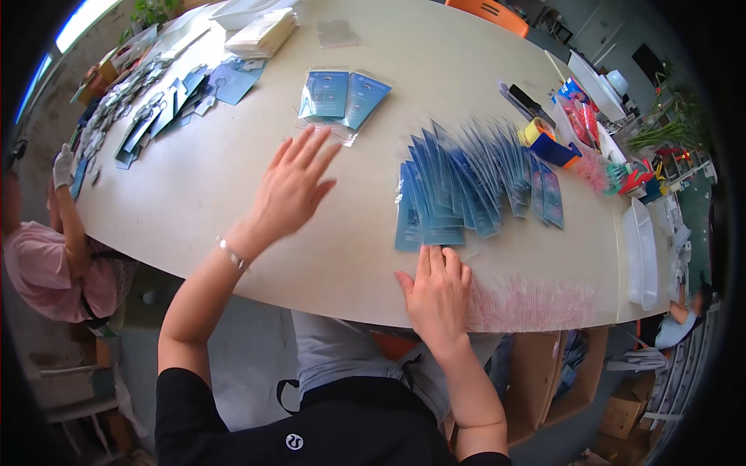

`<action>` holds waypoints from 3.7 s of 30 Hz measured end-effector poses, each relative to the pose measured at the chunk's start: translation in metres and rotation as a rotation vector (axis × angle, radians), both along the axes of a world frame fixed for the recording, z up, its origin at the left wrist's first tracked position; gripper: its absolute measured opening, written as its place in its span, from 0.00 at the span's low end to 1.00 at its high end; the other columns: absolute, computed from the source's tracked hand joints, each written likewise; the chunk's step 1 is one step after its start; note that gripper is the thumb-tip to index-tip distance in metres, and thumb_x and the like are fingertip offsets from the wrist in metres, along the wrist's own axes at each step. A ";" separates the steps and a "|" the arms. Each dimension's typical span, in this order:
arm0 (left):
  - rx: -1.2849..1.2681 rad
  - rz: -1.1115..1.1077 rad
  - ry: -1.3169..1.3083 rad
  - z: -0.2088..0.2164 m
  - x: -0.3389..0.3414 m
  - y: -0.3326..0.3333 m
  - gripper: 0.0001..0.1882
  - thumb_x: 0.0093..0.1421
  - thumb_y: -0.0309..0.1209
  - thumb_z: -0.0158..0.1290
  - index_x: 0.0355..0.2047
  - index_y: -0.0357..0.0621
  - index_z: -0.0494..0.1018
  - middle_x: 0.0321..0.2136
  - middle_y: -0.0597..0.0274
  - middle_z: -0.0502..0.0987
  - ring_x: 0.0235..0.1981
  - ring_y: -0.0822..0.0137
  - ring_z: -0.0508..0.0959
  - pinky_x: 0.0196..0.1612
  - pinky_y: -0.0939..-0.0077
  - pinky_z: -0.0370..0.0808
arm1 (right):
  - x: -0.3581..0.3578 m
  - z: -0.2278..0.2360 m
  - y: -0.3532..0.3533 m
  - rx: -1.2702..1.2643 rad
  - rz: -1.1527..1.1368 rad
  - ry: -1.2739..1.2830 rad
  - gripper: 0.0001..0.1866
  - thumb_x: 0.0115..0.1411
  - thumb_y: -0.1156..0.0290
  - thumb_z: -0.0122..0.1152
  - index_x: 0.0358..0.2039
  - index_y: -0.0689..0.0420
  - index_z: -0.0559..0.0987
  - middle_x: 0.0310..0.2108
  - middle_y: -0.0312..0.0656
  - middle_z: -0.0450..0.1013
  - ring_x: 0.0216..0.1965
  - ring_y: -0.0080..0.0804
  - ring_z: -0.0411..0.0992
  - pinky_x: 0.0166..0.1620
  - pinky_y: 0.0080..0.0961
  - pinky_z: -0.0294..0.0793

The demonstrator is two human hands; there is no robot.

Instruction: The person sits at a table and repeatedly places blue keychain cards into clear plastic bags. They then gather the packaged items and place them into a cardboard box. Later, they continue packaging more keychains by hand, handling them one at a time.

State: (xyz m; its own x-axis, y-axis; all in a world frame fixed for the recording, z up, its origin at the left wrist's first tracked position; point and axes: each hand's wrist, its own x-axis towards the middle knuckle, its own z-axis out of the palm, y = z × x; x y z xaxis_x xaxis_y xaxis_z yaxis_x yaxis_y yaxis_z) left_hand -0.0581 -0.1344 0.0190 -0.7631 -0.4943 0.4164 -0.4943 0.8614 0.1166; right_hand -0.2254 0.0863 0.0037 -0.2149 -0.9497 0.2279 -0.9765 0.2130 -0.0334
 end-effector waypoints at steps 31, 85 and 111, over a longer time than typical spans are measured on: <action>0.209 0.211 -0.162 -0.022 0.086 0.108 0.38 0.59 0.43 0.54 0.65 0.41 0.56 0.66 0.53 0.57 0.69 0.54 0.54 0.68 0.58 0.47 | 0.059 -0.010 -0.026 -0.080 0.414 -0.372 0.30 0.61 0.53 0.57 0.59 0.57 0.70 0.63 0.50 0.61 0.65 0.45 0.58 0.64 0.46 0.56; 0.340 -0.408 -0.210 -0.011 0.049 0.132 0.12 0.57 0.31 0.58 0.40 0.48 0.69 0.60 0.65 0.69 0.64 0.60 0.64 0.63 0.57 0.60 | -0.051 0.021 0.091 -0.280 0.186 -0.529 0.27 0.42 0.80 0.70 0.47 0.56 0.77 0.53 0.43 0.71 0.57 0.42 0.67 0.58 0.37 0.64; 0.498 -0.035 0.240 -0.023 0.063 0.144 0.08 0.45 0.23 0.64 0.25 0.43 0.75 0.45 0.53 0.73 0.42 0.54 0.71 0.47 0.64 0.68 | 0.028 -0.011 0.034 -0.169 0.100 -0.480 0.11 0.50 0.65 0.70 0.26 0.54 0.75 0.36 0.39 0.66 0.42 0.41 0.63 0.46 0.37 0.63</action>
State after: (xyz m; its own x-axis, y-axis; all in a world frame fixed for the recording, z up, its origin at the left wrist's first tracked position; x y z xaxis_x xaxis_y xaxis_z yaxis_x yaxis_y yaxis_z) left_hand 0.0047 0.0096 -0.0043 -0.6953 -0.6516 0.3033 -0.3755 0.6891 0.6198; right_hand -0.1977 0.1200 -0.0075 -0.2431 -0.9293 0.2780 -0.8579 0.0722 -0.5088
